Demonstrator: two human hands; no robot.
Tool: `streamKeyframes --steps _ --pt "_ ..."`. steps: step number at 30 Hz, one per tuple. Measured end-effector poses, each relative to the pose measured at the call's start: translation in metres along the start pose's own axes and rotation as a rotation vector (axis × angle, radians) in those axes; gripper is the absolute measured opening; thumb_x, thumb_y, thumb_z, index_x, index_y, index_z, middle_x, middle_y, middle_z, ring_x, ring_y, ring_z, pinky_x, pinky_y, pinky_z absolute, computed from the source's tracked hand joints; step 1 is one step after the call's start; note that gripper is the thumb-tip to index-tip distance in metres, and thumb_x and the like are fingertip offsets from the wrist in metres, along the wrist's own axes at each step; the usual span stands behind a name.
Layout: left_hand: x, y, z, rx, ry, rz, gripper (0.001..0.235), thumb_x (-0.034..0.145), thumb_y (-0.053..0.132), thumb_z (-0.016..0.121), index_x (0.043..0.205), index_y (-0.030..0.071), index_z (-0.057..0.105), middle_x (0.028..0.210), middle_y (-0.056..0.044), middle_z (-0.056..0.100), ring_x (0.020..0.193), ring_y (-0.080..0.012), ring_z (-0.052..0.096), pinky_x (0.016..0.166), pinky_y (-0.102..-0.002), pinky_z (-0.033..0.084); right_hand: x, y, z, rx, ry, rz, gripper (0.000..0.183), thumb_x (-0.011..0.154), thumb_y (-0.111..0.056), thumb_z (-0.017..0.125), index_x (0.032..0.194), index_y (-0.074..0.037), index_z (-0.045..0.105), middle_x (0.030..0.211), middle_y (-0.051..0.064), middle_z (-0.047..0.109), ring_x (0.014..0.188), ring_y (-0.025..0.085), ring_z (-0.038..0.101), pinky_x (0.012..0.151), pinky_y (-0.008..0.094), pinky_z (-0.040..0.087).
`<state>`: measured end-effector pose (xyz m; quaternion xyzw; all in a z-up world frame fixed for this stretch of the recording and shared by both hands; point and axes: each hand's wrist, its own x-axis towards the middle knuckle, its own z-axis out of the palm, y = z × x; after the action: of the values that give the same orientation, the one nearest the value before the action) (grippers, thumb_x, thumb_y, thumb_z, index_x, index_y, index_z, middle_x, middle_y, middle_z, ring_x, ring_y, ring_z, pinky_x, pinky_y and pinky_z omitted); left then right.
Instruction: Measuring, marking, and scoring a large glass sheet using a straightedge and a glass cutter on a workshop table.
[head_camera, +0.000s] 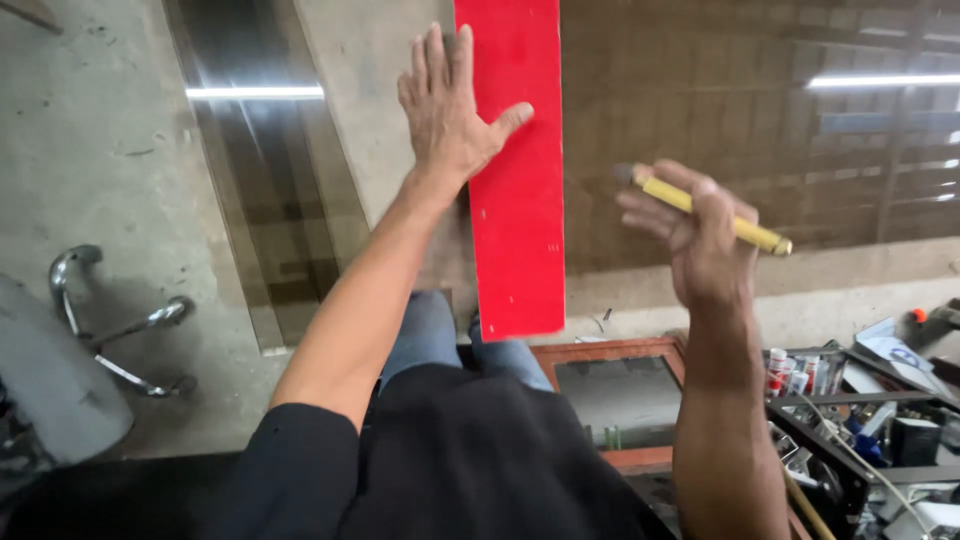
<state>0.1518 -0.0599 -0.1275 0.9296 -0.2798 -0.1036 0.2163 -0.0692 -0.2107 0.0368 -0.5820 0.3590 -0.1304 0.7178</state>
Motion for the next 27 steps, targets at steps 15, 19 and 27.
streamKeyframes --steps 15,19,27 --pt "0.019 0.013 0.016 0.03 -0.098 -0.014 0.152 0.061 0.086 0.098 0.169 0.026 0.008 0.17 -0.031 -0.008 0.161 -0.0497 -0.001 0.122 -0.077 0.012 0.326 -0.007 0.112 -0.155 0.26 0.066 0.035 0.086 -0.036 0.052 0.102 -0.011 0.07 0.096 0.007 0.08 0.076 0.015 0.084 0.062 0.02 0.07" --pt "0.02 0.017 0.009 0.16 -0.045 -0.019 0.156 0.053 0.097 0.095 0.167 0.026 0.016 0.17 -0.03 0.008 0.161 -0.048 0.016 0.122 -0.073 0.026 0.373 0.023 0.104 -0.304 0.168 -0.046 0.05 0.08 -0.06 0.046 0.106 -0.021 0.064 0.097 -0.004 0.079 0.086 0.013 0.085 0.072 0.023 0.073" --pt "0.021 0.017 0.011 0.149 -0.134 -0.043 0.154 0.057 0.098 0.093 0.167 0.028 0.01 0.171 -0.029 0.004 0.161 -0.0469 0.011 0.124 -0.073 0.021 0.378 0.014 0.115 -0.554 0.155 0.031 0.019 0.095 -0.027 0.05 0.076 -0.029 0.045 0.068 -0.017 0.049 0.074 0.0 0.074 0.056 0.017 0.04"
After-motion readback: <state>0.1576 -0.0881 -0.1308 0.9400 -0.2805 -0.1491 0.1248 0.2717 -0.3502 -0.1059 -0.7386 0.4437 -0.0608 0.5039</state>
